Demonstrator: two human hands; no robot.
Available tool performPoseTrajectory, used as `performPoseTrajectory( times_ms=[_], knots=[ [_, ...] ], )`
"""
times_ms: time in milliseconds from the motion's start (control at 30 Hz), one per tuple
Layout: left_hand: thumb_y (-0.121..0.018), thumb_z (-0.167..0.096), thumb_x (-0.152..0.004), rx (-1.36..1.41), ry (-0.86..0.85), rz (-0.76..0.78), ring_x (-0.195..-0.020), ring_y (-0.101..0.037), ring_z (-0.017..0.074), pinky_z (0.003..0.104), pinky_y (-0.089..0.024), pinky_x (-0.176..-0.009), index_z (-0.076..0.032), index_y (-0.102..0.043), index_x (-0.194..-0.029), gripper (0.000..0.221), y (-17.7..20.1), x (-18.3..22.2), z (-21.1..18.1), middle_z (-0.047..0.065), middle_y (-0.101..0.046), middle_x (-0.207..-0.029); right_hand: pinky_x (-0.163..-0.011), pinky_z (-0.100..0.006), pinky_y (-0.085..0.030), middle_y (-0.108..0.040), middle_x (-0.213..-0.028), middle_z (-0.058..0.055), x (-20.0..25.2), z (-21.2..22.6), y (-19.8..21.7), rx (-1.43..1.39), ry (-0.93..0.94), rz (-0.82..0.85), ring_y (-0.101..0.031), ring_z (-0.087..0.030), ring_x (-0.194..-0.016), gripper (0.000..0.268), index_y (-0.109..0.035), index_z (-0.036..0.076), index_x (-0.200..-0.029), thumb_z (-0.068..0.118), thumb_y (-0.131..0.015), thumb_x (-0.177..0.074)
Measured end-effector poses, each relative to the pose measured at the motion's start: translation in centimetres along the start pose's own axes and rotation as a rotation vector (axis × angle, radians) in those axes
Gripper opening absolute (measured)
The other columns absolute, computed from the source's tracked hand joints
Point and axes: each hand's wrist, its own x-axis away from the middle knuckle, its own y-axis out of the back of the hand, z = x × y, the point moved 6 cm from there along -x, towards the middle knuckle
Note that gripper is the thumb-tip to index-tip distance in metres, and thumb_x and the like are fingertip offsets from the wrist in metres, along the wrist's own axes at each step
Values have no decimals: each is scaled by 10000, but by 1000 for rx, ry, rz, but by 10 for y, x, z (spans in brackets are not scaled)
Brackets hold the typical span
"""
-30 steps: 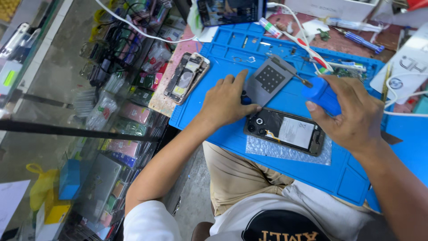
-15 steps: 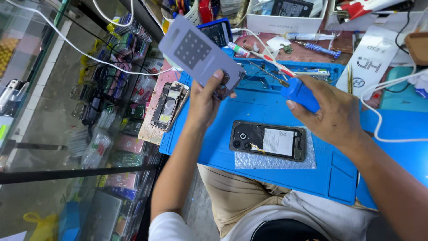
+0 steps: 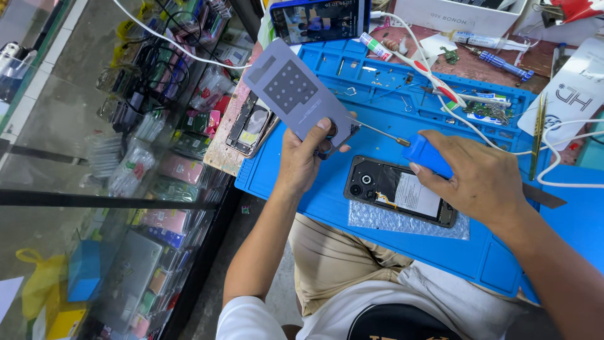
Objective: The person turns on a mobile phone to check the screen, then places the phone and a back cover on a work mat. The person uses a screwdriver to remove screws from the phone's internal chassis and places a thin wire under the chassis.
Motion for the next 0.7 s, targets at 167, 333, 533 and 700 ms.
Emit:
performPoseTrajectory(
  times_ms=[167, 333, 533, 700],
  knots=[
    [-636, -221, -1045, -84, -27, -18, -919, -730, 240, 354, -617, -719, 68, -613, -1221, 339, 9, 1, -5, 250, -731, -1175, -693, -388, -576, -748, -934, -76, 1, 1, -5, 13, -3, 89, -724, -242, -797, 460, -724, 93, -1237, 314, -809, -842],
    [-631, -199, -1032, -105, 22, -22, -882, -720, 227, 340, -608, -689, 60, -610, -1206, 313, 13, -1, -7, 252, -746, -1125, -690, -374, -571, -754, -994, -86, 1, 2, -3, -8, 70, 39, -730, -236, -841, 470, -705, 93, -1228, 311, -806, -825],
    [-612, -202, -1031, -175, 66, 2, -900, -743, 224, 317, -600, -672, 33, -612, -1204, 292, 13, 0, -13, 227, -748, -1092, -666, -371, -564, -742, -944, -68, 2, 4, -3, -13, 79, 79, -721, -227, -798, 499, -702, 97, -1225, 322, -820, -796],
    [-594, -197, -1036, -228, 45, -12, -907, -745, 215, 314, -600, -679, 30, -611, -1205, 284, 12, 3, -14, 207, -748, -1088, -669, -372, -565, -742, -950, -68, 3, 6, -4, 1, 78, 88, -722, -233, -807, 502, -705, 103, -1222, 329, -820, -789]
  ],
)
